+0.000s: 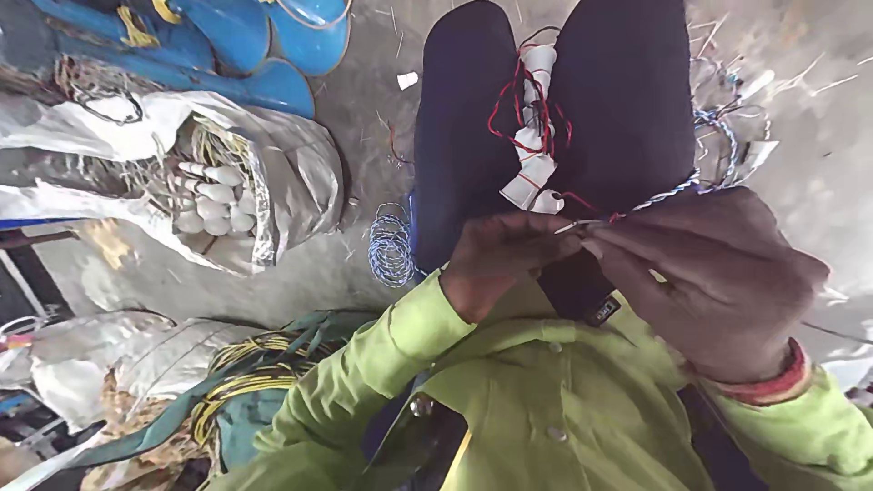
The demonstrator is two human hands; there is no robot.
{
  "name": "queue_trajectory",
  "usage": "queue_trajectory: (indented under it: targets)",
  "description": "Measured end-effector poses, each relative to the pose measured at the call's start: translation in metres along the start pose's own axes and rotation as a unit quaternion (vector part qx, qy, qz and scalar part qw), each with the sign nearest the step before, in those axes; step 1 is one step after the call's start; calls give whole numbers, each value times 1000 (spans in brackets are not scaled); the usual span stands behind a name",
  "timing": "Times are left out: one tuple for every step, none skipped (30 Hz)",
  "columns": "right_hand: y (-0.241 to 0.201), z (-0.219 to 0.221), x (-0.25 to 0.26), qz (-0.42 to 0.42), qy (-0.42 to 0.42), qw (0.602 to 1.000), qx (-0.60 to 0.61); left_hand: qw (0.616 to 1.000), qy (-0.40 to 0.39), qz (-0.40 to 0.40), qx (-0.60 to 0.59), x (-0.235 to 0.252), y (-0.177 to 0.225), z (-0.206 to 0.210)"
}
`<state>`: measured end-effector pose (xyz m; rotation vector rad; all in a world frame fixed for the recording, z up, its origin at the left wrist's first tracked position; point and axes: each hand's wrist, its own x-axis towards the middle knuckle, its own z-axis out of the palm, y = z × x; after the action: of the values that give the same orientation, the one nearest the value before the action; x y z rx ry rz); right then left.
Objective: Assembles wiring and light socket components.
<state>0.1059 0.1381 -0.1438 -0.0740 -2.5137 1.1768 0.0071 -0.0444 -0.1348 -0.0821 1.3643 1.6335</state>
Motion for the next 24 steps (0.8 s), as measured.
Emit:
queue_trajectory:
  targets:
    - [1,-1,-1,13,1,1000,4,1000,3,4,-9,1,-1,0]
    - [2,-2,-2,24,-3,1000,6,1000,6,6,-13,1,-2,1]
    - [2,-3,-4,34,-9,999,3,1000,9,8,-7,0,-2,2]
    - [0,-3,-5,44,-16,999,-3,1000,11,11,2,-1,-1,4]
    - [-1,-3,-6,53,-22,998,-11,1000,12,11,10,-1,-1,6]
    - [-3,-3,-6,60,-27,998,-19,1000,11,12,13,-2,-2,7]
    - [-4,-3,-6,64,-30,997,-25,1000,12,14,13,-1,-2,7]
    - [-5,-3,-6,66,-33,997,-32,1000,14,16,14,-2,-3,8]
    - [-6,-3,-6,66,-37,996,-37,1000,13,16,15,-2,-3,9]
    - [-7,-4,-6,67,-41,996,-44,1000,12,15,15,-2,-4,9]
    - [-8,-4,-6,66,-45,996,-50,1000,13,16,17,-3,-4,10]
    - [-8,-4,-5,65,-46,996,-50,999,13,19,23,-3,-4,10]
    - [-8,-5,-5,66,-46,995,-50,999,14,26,31,-3,-4,11]
    - [-9,-5,-5,69,-46,995,-50,998,14,38,40,-3,-4,11]
    - [-9,-5,-5,71,-46,995,-52,997,13,53,48,-3,-5,11]
    - [-9,-5,-5,72,-47,995,-53,996,12,67,52,-3,-7,11]
    - [-9,-6,-5,73,-48,995,-53,995,13,76,57,-3,-7,11]
    - [-9,-6,-5,73,-49,995,-51,994,15,84,62,-2,-7,12]
    - [-9,-6,-5,73,-50,995,-51,993,16,93,69,-2,-8,12]
    - [-9,-6,-5,74,-51,995,-48,992,17,103,75,-1,-9,13]
    - [-9,-6,-5,75,-50,995,-48,990,18,112,80,-1,-9,13]
    - [-9,-6,-5,77,-50,995,-45,989,21,117,82,-1,-9,14]
    - [-9,-6,-6,78,-51,995,-40,989,27,122,82,-1,-10,15]
    - [-9,-6,-7,78,-50,995,-39,988,34,127,78,-1,-10,16]
